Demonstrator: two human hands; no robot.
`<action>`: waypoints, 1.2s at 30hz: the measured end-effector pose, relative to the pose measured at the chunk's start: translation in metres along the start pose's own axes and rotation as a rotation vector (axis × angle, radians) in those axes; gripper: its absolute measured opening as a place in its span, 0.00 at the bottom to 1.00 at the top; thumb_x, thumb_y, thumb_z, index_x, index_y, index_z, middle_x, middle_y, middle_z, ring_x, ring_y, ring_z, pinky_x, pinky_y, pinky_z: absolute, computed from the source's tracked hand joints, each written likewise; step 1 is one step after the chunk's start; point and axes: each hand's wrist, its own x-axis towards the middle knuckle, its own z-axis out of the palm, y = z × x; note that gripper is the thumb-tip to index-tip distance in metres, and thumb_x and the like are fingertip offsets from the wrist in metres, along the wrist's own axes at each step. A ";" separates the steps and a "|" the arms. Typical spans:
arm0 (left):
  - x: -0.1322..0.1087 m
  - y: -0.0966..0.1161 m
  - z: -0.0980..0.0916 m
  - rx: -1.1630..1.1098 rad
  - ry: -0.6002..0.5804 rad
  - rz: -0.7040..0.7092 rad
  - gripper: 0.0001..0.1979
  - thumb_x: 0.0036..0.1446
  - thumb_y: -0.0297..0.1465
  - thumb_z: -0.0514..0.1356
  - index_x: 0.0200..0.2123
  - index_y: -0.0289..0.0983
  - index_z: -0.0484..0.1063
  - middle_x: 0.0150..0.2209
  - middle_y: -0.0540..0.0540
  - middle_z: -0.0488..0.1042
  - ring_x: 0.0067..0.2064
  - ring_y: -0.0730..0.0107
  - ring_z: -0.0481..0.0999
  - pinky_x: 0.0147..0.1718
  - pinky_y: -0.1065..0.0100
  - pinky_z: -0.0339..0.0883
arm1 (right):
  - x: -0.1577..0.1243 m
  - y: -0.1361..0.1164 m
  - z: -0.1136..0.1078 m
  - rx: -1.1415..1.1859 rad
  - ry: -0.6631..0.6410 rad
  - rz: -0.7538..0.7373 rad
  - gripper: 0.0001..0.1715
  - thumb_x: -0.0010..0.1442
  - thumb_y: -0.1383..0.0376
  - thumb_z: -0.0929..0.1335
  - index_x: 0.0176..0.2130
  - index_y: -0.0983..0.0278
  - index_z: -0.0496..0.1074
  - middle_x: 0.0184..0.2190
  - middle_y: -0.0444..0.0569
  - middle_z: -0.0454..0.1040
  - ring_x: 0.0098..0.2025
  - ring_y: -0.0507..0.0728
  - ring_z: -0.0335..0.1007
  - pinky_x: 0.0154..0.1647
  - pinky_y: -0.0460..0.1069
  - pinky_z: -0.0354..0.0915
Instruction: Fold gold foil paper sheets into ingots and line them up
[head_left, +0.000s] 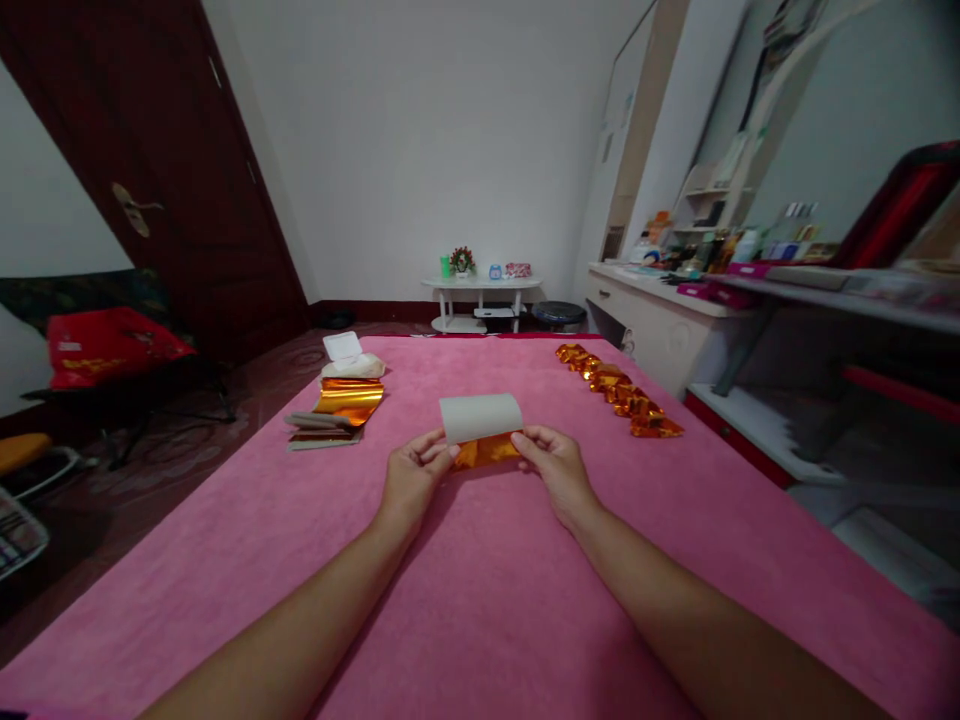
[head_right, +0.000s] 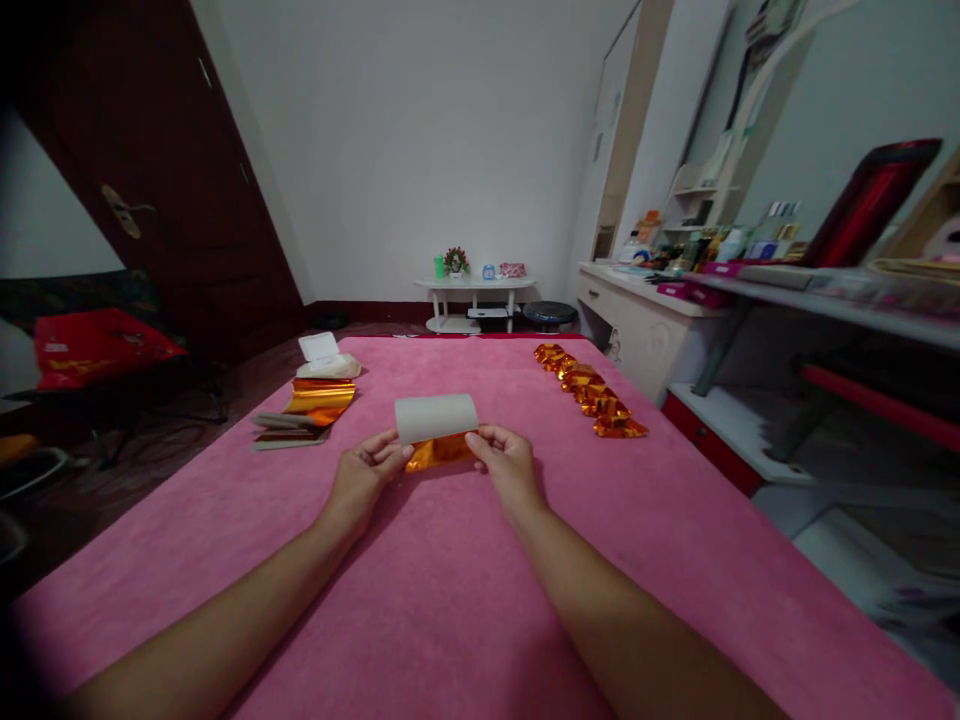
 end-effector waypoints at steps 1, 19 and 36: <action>0.000 0.000 0.000 0.009 -0.002 0.000 0.29 0.39 0.34 0.71 0.46 0.31 0.73 0.35 0.41 0.80 0.34 0.65 0.79 0.35 0.69 0.71 | 0.000 0.000 0.000 0.003 0.010 0.000 0.15 0.46 0.56 0.73 0.29 0.66 0.77 0.24 0.45 0.74 0.23 0.49 0.63 0.21 0.43 0.60; 0.000 -0.001 0.000 0.071 0.059 -0.005 0.31 0.33 0.34 0.73 0.44 0.31 0.74 0.32 0.42 0.80 0.32 0.64 0.79 0.34 0.67 0.72 | 0.000 0.001 0.000 0.033 0.098 -0.093 0.13 0.44 0.63 0.73 0.31 0.63 0.68 0.24 0.40 0.70 0.23 0.47 0.62 0.20 0.42 0.58; -0.003 0.002 0.002 0.072 0.046 -0.009 0.33 0.33 0.36 0.73 0.45 0.30 0.73 0.33 0.40 0.80 0.33 0.62 0.79 0.33 0.68 0.72 | 0.001 0.003 -0.002 -0.037 0.068 -0.124 0.13 0.46 0.63 0.72 0.35 0.63 0.73 0.28 0.44 0.70 0.26 0.50 0.66 0.23 0.42 0.60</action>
